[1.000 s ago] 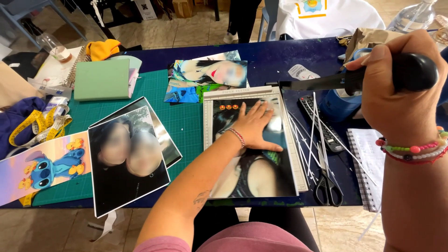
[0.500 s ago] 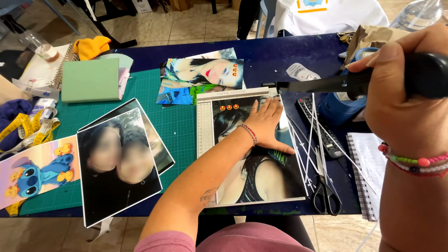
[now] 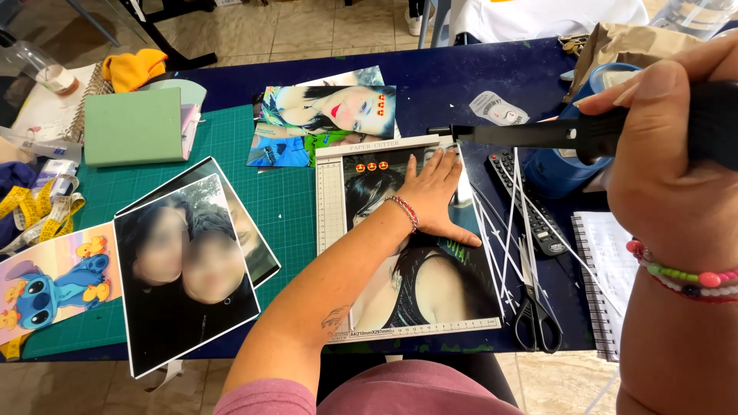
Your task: Trimming the edges of printed photos using a manual paper cutter on a workbench.
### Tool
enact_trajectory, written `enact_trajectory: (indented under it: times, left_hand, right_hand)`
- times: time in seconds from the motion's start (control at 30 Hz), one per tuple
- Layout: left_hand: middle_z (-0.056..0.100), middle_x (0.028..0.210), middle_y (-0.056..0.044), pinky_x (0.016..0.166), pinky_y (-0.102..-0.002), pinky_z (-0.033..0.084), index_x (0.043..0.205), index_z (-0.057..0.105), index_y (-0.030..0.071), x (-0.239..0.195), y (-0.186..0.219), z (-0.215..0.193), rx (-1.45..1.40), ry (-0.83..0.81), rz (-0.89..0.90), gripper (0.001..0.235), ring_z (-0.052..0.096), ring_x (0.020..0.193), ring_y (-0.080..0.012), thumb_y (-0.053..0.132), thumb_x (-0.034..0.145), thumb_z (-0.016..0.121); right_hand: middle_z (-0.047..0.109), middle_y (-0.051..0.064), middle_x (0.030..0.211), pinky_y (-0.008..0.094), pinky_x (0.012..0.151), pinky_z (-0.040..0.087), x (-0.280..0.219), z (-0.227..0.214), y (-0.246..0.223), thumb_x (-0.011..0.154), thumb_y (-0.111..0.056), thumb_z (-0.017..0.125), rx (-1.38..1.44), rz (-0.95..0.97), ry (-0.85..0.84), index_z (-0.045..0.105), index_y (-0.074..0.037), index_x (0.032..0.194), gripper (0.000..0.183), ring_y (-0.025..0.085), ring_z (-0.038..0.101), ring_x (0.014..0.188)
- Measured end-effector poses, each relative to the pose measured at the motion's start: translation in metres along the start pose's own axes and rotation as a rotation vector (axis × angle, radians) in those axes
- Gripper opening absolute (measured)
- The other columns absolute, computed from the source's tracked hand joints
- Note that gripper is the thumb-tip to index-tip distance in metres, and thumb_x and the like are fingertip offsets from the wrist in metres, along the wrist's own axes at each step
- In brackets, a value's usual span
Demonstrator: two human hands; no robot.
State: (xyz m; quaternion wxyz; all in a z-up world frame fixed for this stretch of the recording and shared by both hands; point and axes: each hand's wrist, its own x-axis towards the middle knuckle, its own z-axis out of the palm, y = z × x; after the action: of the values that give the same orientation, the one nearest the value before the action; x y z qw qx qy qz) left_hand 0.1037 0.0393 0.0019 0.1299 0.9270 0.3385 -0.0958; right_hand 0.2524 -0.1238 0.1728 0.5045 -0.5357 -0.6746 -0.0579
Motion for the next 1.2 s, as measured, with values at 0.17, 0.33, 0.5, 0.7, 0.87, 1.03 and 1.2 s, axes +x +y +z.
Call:
enact_trajectory:
  times: [0.17, 0.33, 0.5, 0.7, 0.87, 1.03, 1.2]
  left_hand:
    - [-0.004, 0.173, -0.015, 0.121, -0.07, -0.001, 0.163, 0.004, 0.002, 0.0, 0.0, 0.001, 0.011, 0.0, 0.001, 0.157, -0.008, 0.159, -0.0328, 0.099, 0.05, 0.055]
    - [-0.004, 0.173, -0.014, 0.121, -0.07, -0.002, 0.163, 0.004, 0.002, 0.0, 0.0, 0.001, 0.007, -0.004, -0.001, 0.157, -0.009, 0.159, -0.0323, 0.099, 0.05, 0.055]
    - [-0.003, 0.173, -0.014, 0.121, -0.07, -0.001, 0.163, 0.005, 0.002, 0.001, -0.001, 0.002, 0.003, 0.012, -0.001, 0.158, -0.007, 0.159, -0.0321, 0.099, 0.049, 0.057]
    - [-0.001, 0.173, -0.013, 0.121, -0.071, 0.0, 0.162, 0.007, 0.002, 0.001, 0.0, 0.001, -0.001, 0.012, -0.007, 0.159, -0.007, 0.159, -0.0303, 0.099, 0.048, 0.061]
    - [0.001, 0.173, -0.012, 0.121, -0.07, 0.002, 0.162, 0.007, 0.003, 0.003, -0.001, 0.004, 0.005, 0.03, -0.013, 0.161, -0.004, 0.159, -0.0294, 0.1, 0.046, 0.062]
    - [-0.001, 0.173, -0.012, 0.121, -0.07, 0.002, 0.162, 0.006, 0.002, 0.001, 0.001, 0.0, 0.008, 0.006, -0.023, 0.161, -0.006, 0.159, -0.0293, 0.1, 0.047, 0.062]
    - [0.0, 0.173, -0.012, 0.121, -0.071, 0.002, 0.162, 0.009, 0.003, 0.003, 0.0, 0.002, 0.002, 0.022, -0.022, 0.161, -0.004, 0.159, -0.0291, 0.1, 0.046, 0.064]
  right_hand:
    - [0.057, 0.025, 0.112, 0.042, 0.105, 0.054, 0.001, -0.001, -0.004, 0.139, 0.001, 0.035, -0.002, -0.028, -0.004, 0.045, 0.015, 0.122, 0.024, 0.034, 0.074, 0.104]
    - [0.056, 0.024, 0.113, 0.041, 0.104, 0.055, 0.0, 0.001, 0.0, 0.139, -0.002, 0.035, 0.02, -0.009, 0.012, 0.044, 0.014, 0.122, 0.025, 0.033, 0.075, 0.103]
    - [0.059, 0.026, 0.107, 0.042, 0.101, 0.051, -0.01, 0.005, 0.0, 0.134, -0.001, 0.033, 0.057, -0.025, 0.026, 0.042, 0.013, 0.12, 0.022, 0.034, 0.072, 0.099]
    - [0.067, 0.026, 0.11, 0.045, 0.1, 0.05, -0.034, 0.004, -0.008, 0.134, 0.001, 0.036, -0.033, 0.012, 0.06, 0.046, 0.013, 0.115, 0.024, 0.033, 0.064, 0.094]
    - [0.067, 0.027, 0.11, 0.04, 0.088, 0.048, -0.042, 0.007, -0.016, 0.131, -0.002, 0.035, 0.005, 0.067, 0.061, 0.044, 0.012, 0.111, 0.026, 0.029, 0.056, 0.08]
    - [0.068, 0.029, 0.107, 0.034, 0.069, 0.041, -0.064, 0.009, -0.02, 0.126, -0.001, 0.036, -0.009, 0.077, 0.098, 0.043, 0.012, 0.107, 0.025, 0.027, 0.05, 0.067]
    - [0.069, 0.032, 0.109, 0.05, 0.103, 0.049, -0.083, 0.008, -0.02, 0.123, -0.003, 0.038, -0.048, 0.023, 0.103, 0.043, 0.012, 0.104, 0.025, 0.04, 0.062, 0.099]
